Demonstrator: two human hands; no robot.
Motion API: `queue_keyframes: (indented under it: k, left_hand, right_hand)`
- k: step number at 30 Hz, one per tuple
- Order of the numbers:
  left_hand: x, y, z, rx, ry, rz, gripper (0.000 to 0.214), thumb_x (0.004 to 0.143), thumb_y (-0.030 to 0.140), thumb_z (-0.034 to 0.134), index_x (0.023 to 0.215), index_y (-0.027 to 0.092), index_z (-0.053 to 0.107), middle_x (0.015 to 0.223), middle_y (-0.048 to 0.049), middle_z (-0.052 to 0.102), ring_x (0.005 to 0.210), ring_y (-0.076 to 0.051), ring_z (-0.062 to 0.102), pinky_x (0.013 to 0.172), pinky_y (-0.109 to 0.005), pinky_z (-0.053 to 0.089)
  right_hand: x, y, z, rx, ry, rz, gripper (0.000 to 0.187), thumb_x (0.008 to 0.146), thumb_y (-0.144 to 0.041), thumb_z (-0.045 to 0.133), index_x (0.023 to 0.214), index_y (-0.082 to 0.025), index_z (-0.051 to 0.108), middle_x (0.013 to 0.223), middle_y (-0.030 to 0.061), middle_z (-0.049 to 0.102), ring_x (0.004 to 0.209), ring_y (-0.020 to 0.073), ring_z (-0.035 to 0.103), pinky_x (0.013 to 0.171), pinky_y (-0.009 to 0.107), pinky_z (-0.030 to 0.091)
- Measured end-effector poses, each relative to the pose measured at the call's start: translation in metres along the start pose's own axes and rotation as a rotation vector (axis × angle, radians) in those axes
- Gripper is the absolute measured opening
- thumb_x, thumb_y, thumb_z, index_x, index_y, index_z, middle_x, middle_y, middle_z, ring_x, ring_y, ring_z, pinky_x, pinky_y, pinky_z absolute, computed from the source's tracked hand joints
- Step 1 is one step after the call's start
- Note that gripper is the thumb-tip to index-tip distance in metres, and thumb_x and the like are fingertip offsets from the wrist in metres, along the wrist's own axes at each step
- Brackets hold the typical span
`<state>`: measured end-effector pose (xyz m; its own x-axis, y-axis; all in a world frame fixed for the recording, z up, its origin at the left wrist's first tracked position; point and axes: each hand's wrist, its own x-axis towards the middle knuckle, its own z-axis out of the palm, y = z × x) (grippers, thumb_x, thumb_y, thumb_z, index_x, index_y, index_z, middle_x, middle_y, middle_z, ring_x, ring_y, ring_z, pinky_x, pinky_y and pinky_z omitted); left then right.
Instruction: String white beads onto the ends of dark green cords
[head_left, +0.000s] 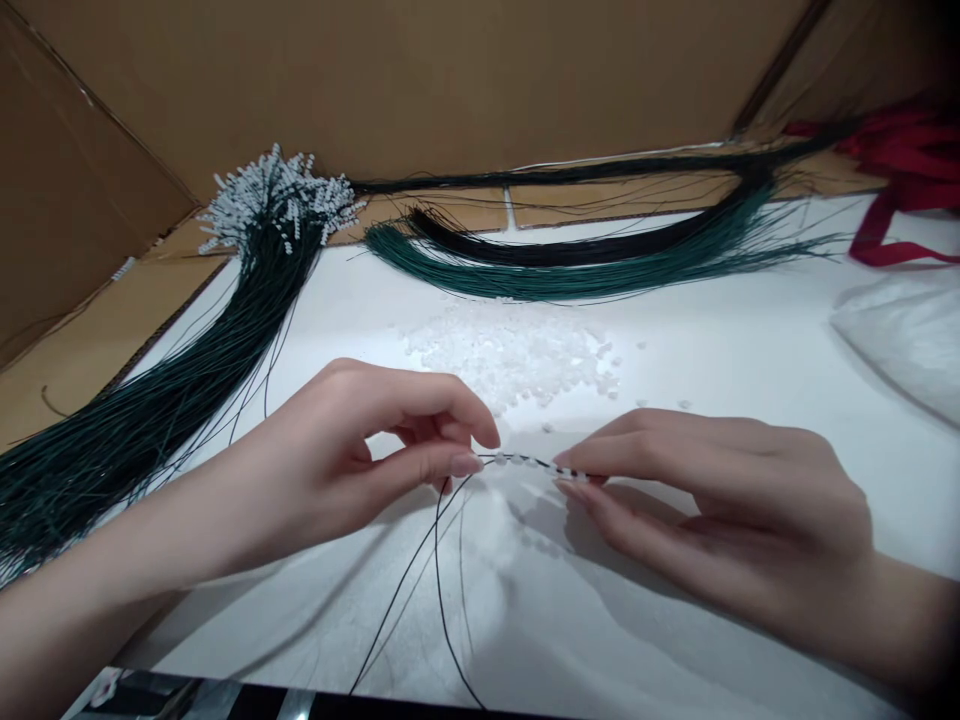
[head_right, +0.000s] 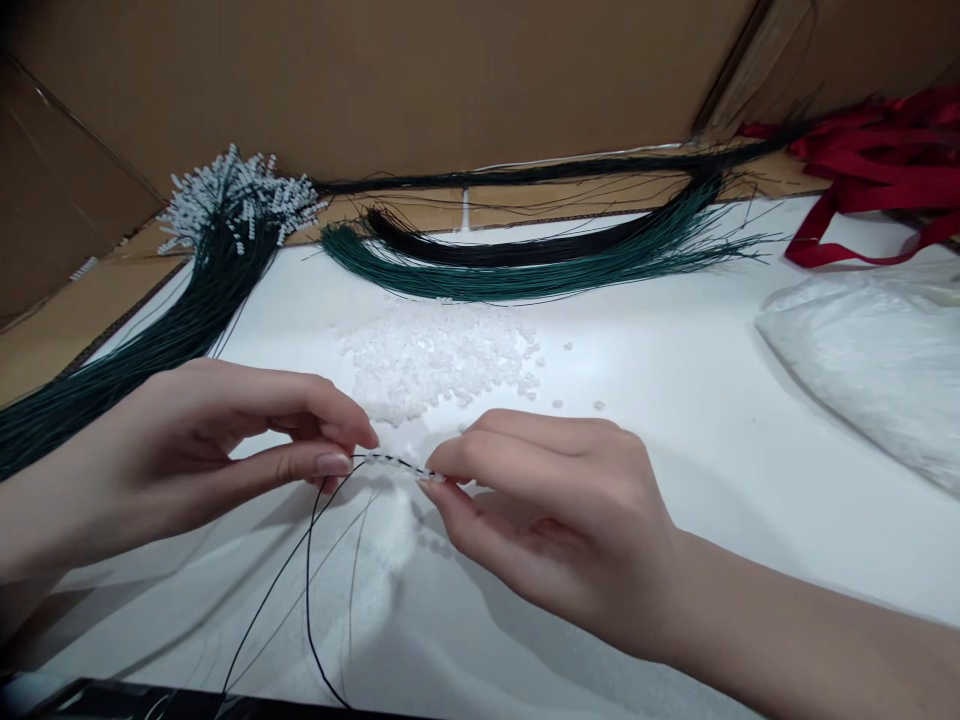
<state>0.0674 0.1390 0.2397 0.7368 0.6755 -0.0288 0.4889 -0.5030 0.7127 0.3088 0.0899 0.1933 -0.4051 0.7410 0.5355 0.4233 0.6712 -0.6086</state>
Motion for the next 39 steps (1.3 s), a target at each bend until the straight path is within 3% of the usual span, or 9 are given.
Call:
queue_keyframes:
  k: [9, 16, 22, 39]
  left_hand:
    - [0.001, 0.006, 0.008, -0.091, 0.033, -0.020, 0.013, 0.093, 0.028, 0.063, 0.105, 0.025, 0.065, 0.071, 0.0041, 0.062, 0.063, -0.008, 0.059, 0.056, -0.017, 0.049]
    - [0.002, 0.006, 0.019, 0.015, 0.093, 0.161, 0.013, 0.089, 0.020, 0.067, 0.101, 0.015, 0.064, 0.086, 0.0000, 0.064, 0.074, -0.009, 0.060, 0.063, -0.018, 0.050]
    - [-0.001, 0.008, 0.024, 0.042, 0.141, 0.261, 0.009, 0.089, 0.007, 0.062, 0.097, 0.011, 0.063, 0.077, 0.0014, 0.060, 0.065, -0.006, 0.055, 0.058, -0.017, 0.045]
    - [0.000, 0.005, 0.032, 0.084, 0.206, 0.297, 0.009, 0.088, 0.006, 0.063, 0.096, 0.010, 0.064, 0.077, 0.0005, 0.062, 0.065, -0.005, 0.056, 0.058, -0.017, 0.045]
  right_hand:
    - [-0.002, -0.001, -0.001, 0.002, -0.011, 0.002, 0.008, 0.085, -0.008, 0.065, 0.082, -0.012, 0.070, 0.069, 0.0019, 0.066, 0.060, 0.0080, 0.060, 0.053, 0.019, 0.046]
    - [-0.003, -0.002, -0.001, 0.056, -0.041, 0.000, 0.006, 0.085, -0.008, 0.065, 0.084, -0.011, 0.070, 0.070, 0.0024, 0.066, 0.060, 0.0080, 0.059, 0.053, 0.020, 0.046]
    - [-0.001, -0.002, 0.002, 0.047, -0.045, -0.011, 0.005, 0.086, -0.009, 0.065, 0.086, -0.011, 0.069, 0.071, 0.0019, 0.065, 0.059, 0.0077, 0.058, 0.053, 0.020, 0.045]
    - [-0.002, -0.001, 0.001, 0.074, -0.029, -0.012, 0.004, 0.086, -0.007, 0.067, 0.088, -0.011, 0.068, 0.072, 0.0010, 0.067, 0.063, 0.0070, 0.059, 0.057, 0.018, 0.048]
